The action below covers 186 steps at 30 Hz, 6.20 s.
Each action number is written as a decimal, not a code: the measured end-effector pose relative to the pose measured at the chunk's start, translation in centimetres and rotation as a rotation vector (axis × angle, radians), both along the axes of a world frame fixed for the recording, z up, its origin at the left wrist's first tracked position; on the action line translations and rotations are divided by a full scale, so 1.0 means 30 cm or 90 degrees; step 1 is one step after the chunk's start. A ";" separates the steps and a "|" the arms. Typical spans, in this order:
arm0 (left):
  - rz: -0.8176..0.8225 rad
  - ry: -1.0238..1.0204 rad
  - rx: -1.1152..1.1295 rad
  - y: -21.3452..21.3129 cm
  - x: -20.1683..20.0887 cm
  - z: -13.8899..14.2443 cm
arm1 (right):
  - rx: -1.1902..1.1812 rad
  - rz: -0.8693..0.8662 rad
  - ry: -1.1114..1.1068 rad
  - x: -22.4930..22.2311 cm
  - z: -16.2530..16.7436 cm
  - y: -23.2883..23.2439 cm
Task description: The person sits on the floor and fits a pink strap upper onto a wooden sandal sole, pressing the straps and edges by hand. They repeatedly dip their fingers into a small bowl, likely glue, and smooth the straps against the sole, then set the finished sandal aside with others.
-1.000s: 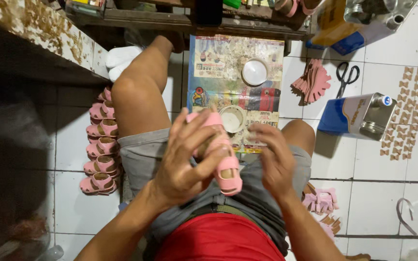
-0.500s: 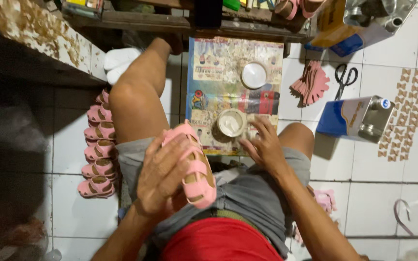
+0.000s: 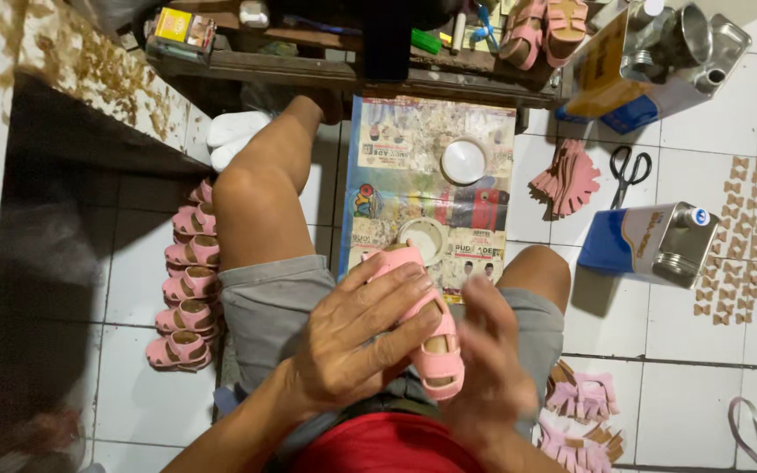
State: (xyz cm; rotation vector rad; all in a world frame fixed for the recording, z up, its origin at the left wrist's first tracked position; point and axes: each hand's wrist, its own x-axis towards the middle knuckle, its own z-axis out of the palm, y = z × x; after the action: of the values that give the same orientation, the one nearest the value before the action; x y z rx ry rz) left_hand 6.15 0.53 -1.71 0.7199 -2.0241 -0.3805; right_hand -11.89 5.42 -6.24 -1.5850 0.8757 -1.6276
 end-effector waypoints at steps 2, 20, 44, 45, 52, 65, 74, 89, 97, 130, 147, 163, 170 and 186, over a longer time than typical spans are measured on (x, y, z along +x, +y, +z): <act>0.007 0.005 0.018 0.006 -0.006 0.014 | 0.027 0.000 0.015 -0.018 -0.021 0.009; -0.073 0.069 0.254 0.050 -0.011 0.089 | -0.083 -0.118 0.103 -0.049 -0.046 0.011; -0.200 0.191 0.651 0.054 -0.013 0.133 | -0.139 -0.113 0.099 -0.076 -0.028 0.011; -0.212 0.200 0.679 0.053 -0.008 0.138 | -0.167 -0.067 0.067 -0.069 -0.025 0.006; -0.222 0.231 0.842 0.049 -0.009 0.127 | -0.081 -0.087 0.071 -0.065 -0.055 -0.009; -0.131 0.558 0.915 0.063 0.172 -0.085 | -0.007 -0.044 0.751 -0.158 -0.415 -0.320; -0.100 0.541 0.898 0.063 0.169 -0.074 | 0.185 -0.005 0.456 -0.162 -0.280 -0.218; -0.164 0.301 0.883 0.018 0.005 0.197 | 0.001 -0.009 0.068 -0.041 0.035 -0.073; -0.204 0.385 0.890 0.035 -0.036 0.266 | -0.037 0.035 -0.012 -0.060 0.077 -0.087; -0.089 0.485 0.909 -0.063 -0.085 0.177 | -0.123 -0.106 0.206 -0.066 0.135 -0.115; -0.072 0.575 1.005 -0.071 -0.057 0.046 | -0.225 -0.216 0.320 -0.060 0.120 -0.117; -0.079 0.545 1.119 -0.057 -0.054 -0.008 | -0.138 -0.053 0.236 -0.069 0.033 -0.106; -0.145 0.597 1.248 -0.050 -0.078 -0.024 | -0.085 -0.009 0.239 -0.121 -0.035 -0.095; -0.311 0.806 1.290 -0.025 -0.092 -0.084 | -0.389 -0.105 0.258 -0.109 -0.053 -0.113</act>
State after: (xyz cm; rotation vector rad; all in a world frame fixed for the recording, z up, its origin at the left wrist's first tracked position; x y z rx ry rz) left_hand 3.38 -0.23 -4.21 0.6109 0.0207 -2.4519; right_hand -15.17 2.02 -7.84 -2.3803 0.7572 -1.8306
